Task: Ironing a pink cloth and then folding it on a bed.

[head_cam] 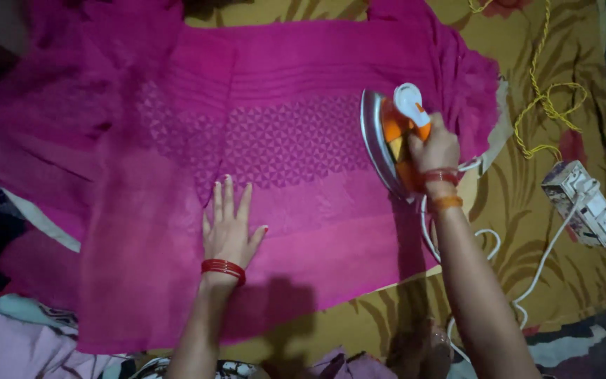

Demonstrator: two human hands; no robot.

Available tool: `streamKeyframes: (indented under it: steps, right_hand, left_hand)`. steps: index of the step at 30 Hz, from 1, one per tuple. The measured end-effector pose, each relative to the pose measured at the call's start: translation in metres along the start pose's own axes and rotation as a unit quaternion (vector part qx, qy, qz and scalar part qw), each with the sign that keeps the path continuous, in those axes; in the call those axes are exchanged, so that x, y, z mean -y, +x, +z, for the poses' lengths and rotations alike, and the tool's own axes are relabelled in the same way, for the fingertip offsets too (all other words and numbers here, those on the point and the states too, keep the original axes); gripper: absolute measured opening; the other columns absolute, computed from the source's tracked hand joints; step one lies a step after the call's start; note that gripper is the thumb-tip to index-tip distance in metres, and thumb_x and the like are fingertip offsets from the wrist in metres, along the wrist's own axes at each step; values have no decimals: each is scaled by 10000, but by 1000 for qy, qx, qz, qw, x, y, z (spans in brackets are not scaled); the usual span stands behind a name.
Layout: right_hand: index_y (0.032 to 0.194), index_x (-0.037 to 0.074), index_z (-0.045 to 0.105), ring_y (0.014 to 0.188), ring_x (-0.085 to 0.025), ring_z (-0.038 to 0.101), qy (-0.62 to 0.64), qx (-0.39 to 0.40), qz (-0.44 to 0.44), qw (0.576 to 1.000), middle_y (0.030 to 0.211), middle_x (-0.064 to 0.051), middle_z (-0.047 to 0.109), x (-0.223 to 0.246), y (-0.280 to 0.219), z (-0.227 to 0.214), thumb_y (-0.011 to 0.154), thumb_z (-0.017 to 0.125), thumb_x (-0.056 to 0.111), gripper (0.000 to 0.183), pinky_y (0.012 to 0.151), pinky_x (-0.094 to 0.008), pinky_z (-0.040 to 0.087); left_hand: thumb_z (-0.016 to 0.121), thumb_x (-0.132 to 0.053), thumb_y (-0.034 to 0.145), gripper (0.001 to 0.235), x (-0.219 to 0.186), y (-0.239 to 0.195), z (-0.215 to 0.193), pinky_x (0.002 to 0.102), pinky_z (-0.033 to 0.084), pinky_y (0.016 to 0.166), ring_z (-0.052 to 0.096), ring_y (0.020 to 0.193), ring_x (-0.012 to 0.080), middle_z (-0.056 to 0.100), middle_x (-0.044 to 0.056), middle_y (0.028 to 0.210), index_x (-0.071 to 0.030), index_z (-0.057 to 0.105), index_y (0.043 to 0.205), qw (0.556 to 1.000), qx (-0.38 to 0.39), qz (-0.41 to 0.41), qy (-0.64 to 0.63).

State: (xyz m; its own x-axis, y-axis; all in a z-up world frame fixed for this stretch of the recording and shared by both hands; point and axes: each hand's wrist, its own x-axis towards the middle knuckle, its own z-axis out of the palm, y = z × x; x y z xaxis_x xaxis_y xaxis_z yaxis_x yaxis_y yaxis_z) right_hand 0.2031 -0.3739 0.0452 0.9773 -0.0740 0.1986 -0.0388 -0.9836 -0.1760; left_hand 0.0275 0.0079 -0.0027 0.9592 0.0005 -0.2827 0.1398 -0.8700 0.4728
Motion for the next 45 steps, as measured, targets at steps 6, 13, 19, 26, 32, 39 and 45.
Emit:
streamKeyframes:
  steps: [6, 13, 19, 26, 32, 39, 45]
  right_hand:
    - [1114, 65, 633, 866, -497, 684, 19, -23, 23, 999, 918, -268, 712, 23, 29, 13, 838, 773, 249, 360, 733, -565, 542]
    - [1103, 88, 586, 817, -489, 680, 56, 52, -40, 996, 863, -256, 702, 45, -64, -2, 839, 757, 244, 351, 696, -581, 527]
    - [1074, 117, 551, 764, -467, 685, 36, 133, -84, 987, 790, -215, 702, 98, -115, -20, 829, 766, 267, 359, 654, -585, 526]
    - [1074, 108, 547, 746, -473, 683, 18, 118, -90, 989, 800, -216, 701, 143, -43, 15, 865, 754, 259, 331, 633, -591, 530]
    - [1095, 113, 569, 792, -491, 681, 46, 63, -98, 992, 844, -234, 712, 189, 6, 28, 844, 744, 240, 332, 676, -594, 535]
    - [1101, 109, 571, 792, -472, 690, 64, 99, -135, 984, 842, -225, 712, 189, -58, 20, 843, 734, 227, 327, 675, -573, 540]
    - [1104, 115, 552, 734, -449, 679, 77, 149, -208, 964, 780, -195, 696, 201, -131, -6, 822, 755, 223, 364, 639, -571, 524]
  left_hand:
    - [764, -459, 822, 930, 6, -5, 3, 637, 246, 1182, 103, 1555, 345, 106, 161, 1682, -182, 301, 1580, 999, -37, 27, 1]
    - [781, -469, 789, 987, 1, -13, -2, 600, 280, 1175, 124, 1571, 334, 101, 144, 1700, -187, 278, 1589, 999, -44, 8, -13]
    - [796, -441, 796, 989, 9, -6, 3, 559, 284, 1186, 166, 1539, 358, 97, 171, 1689, -145, 278, 1585, 998, -54, -14, -23]
    - [759, -394, 844, 929, 7, 1, -10, 569, 320, 1162, 180, 1545, 337, 101, 157, 1701, -151, 265, 1593, 998, -15, -52, -27]
    - [624, -205, 953, 777, 33, 11, 14, 596, 319, 1137, 274, 1477, 398, 189, 228, 1649, -64, 231, 1609, 994, -74, -29, -74]
    - [574, -54, 958, 721, 35, 7, 8, 498, 369, 1172, 382, 1452, 412, 249, 221, 1664, -95, 268, 1611, 974, -124, -22, -187]
    - [525, 51, 941, 714, 51, 4, 4, 438, 311, 1212, 283, 1530, 373, 226, 219, 1675, -118, 316, 1602, 905, -183, -6, -383]
